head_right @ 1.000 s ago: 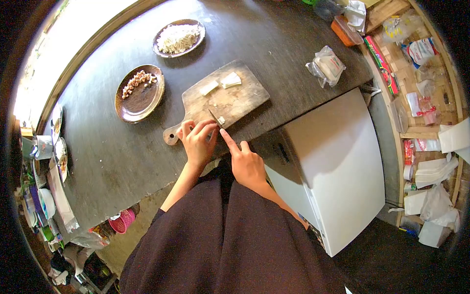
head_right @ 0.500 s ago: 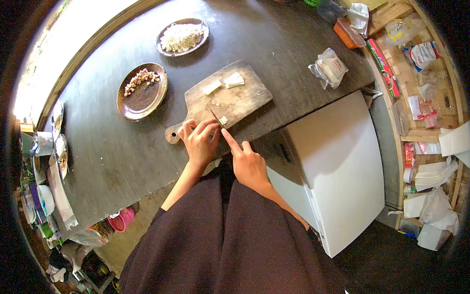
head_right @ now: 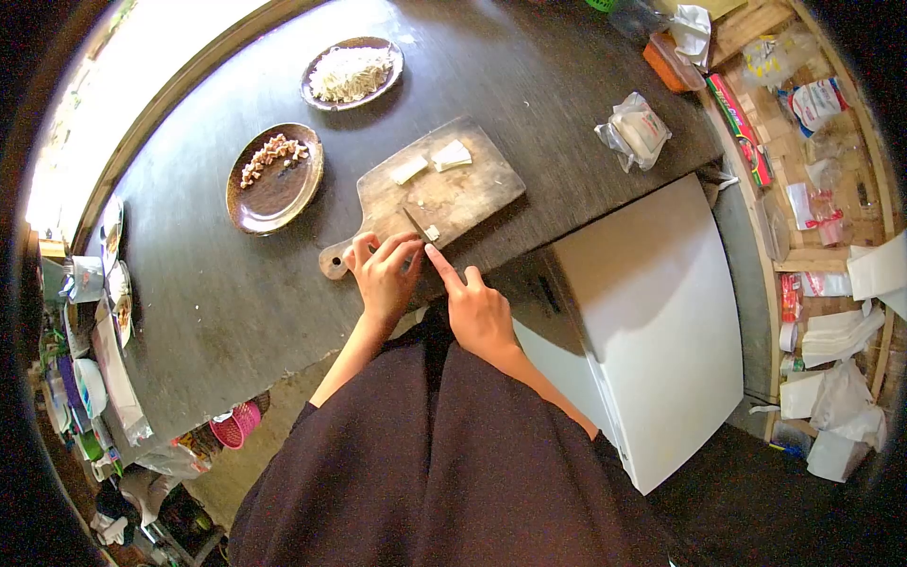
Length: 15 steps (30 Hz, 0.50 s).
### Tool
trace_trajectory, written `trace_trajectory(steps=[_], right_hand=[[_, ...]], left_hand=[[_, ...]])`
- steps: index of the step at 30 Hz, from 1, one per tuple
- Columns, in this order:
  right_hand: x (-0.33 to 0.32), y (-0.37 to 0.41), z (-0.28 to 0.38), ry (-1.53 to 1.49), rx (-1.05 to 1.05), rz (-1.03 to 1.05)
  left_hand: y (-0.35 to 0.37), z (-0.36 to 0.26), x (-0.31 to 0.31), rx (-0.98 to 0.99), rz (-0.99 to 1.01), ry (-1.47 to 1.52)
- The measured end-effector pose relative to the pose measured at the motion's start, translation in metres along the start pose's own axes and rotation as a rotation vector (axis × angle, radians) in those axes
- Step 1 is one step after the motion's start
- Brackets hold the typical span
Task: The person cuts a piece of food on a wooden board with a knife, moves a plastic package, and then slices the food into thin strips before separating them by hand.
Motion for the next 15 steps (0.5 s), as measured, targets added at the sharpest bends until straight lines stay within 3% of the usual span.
trace_trajectory(steps=[15], right_hand=[[-0.0060,0.0087,-0.0004,0.008,0.028,0.033]], left_hand=[[-0.0020,-0.0003,-0.0003,-0.019,-0.008,0.018]])
Point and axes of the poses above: each hand's wrist, its own y-axis away from the middle knuckle, its own x-axis out of the palm, z = x × y, the point moved 9 cm from there along -y, towards the middle knuckle, and after that the axes turned 12 degrees about -z, right-handed, at the moved point
